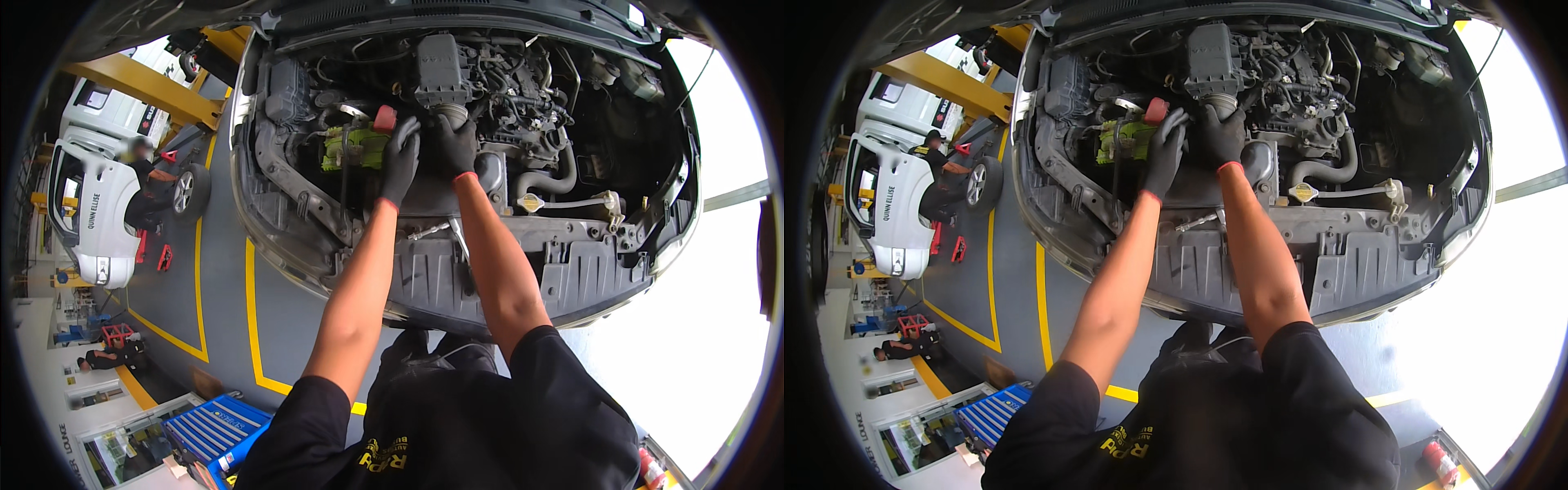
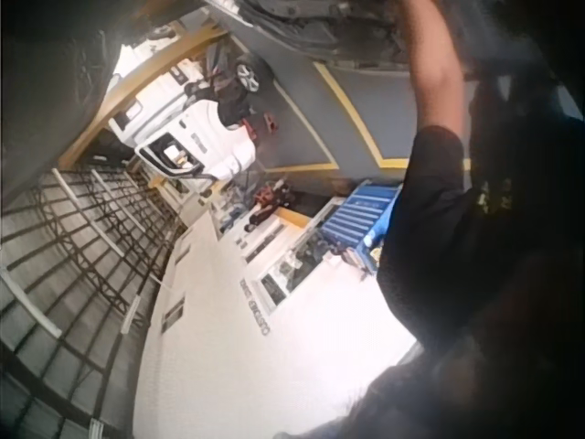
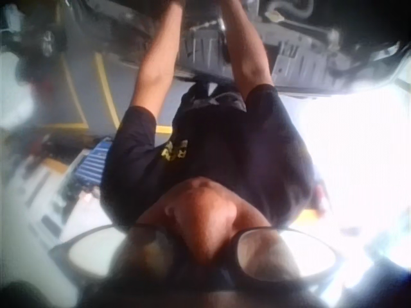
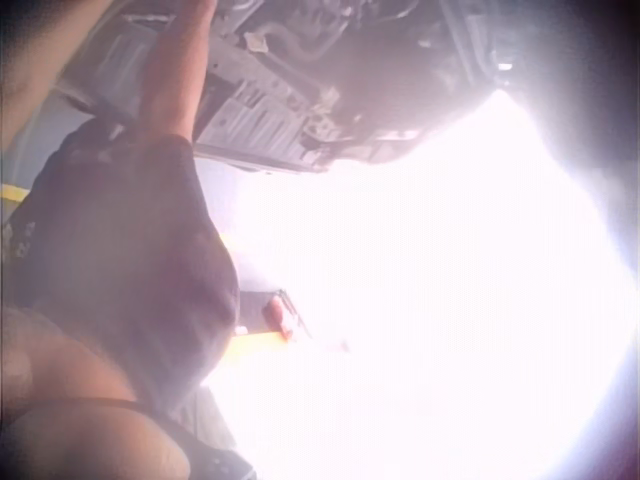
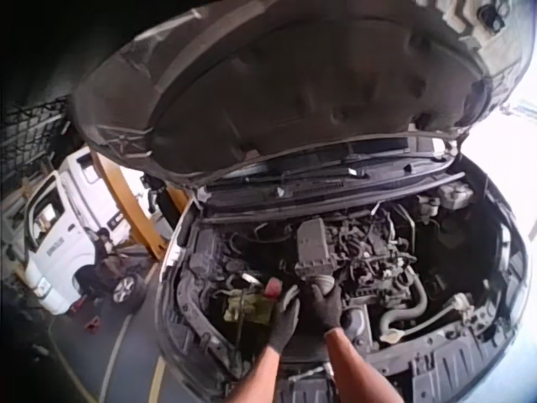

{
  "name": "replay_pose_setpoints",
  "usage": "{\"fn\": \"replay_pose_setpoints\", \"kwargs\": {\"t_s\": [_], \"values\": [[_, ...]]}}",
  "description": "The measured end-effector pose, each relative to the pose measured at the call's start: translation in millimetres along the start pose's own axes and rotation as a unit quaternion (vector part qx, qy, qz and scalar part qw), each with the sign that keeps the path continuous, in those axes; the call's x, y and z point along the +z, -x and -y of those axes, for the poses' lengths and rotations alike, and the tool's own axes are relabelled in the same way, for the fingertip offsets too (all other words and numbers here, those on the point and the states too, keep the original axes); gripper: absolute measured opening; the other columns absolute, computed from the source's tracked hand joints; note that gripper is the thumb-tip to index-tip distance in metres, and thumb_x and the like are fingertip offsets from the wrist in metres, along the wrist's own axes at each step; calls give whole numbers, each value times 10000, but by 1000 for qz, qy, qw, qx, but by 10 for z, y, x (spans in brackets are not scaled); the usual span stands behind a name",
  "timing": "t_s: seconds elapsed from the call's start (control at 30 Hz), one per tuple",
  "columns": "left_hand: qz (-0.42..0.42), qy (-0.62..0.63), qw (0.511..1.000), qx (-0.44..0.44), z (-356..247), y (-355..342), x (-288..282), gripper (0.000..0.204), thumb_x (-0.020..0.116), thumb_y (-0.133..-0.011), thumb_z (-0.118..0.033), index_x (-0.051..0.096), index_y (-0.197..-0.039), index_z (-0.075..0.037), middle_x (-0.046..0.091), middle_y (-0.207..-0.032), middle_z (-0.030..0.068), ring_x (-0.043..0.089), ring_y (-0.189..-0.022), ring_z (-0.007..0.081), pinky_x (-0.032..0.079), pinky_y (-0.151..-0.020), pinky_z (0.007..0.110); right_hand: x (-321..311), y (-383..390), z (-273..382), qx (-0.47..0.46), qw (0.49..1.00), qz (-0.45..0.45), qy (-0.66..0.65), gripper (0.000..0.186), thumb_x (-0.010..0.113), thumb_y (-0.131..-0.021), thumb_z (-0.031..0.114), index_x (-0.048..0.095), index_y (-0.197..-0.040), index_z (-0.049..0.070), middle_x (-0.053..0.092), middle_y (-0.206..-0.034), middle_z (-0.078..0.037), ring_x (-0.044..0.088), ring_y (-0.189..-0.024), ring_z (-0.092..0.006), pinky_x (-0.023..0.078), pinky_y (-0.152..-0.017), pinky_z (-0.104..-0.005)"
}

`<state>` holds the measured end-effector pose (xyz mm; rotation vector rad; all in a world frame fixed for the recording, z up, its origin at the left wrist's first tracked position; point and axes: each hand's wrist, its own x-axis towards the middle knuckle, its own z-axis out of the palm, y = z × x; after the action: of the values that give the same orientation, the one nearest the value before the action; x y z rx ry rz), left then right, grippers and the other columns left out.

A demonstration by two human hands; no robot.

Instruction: The person works under the hood of a car, using a ratchet and screwdriver to loosen and tighten bolts on engine components. They place a protective cover over the front of the engine bay and continue adjusting parts within the engine compartment.

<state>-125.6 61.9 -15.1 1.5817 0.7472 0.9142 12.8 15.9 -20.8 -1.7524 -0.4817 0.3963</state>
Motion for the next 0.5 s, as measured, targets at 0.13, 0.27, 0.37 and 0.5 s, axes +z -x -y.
{"fn": "replay_pose_setpoints", "kwargs": {"t_s": [0.13,0.27,0.37,0.5], "values": [[12,97,995,20,-510,948,-241,406,553,-1203,-179,640,-1527,49,740,-1440,167,733,-1301,233,573,-1130,377,-463,60,-269,-163,977,-12,137,738,775,-1011,455,559,-1514,-40,685,-1382,-351,675,-1260,-514,540,-1060,-554],[-59,-57,996,-42,-858,2586,-1554,385,549,-1201,-170,673,-1467,80,755,-1409,179,723,-1308,243,556,-1145,379,-1178,1165,-75,-257,948,119,145,459,767,-1048,333,678,-1382,30,742,-1333,-243,722,-1099,-467,572,-935,-530],[-148,-49,978,-138,-931,3639,-2289,393,551,-1204,-214,689,-1419,85,767,-1361,164,725,-1273,242,541,-1144,387,-1670,1988,-144,-230,920,50,313,375,772,-1033,307,693,-1324,83,745,-1250,-202,729,-1059,-460,576,-888,-561],[-240,-93,951,-173,-850,4833,-3266,464,536,-1212,-305,678,-1433,77,764,-1321,172,737,-1222,276,552,-1136,429,-1689,2350,-422,-103,881,117,447,504,785,-996,266,597,-1428,86,720,-1272,-221,713,-1113,-485,555,-901,-616]]}}
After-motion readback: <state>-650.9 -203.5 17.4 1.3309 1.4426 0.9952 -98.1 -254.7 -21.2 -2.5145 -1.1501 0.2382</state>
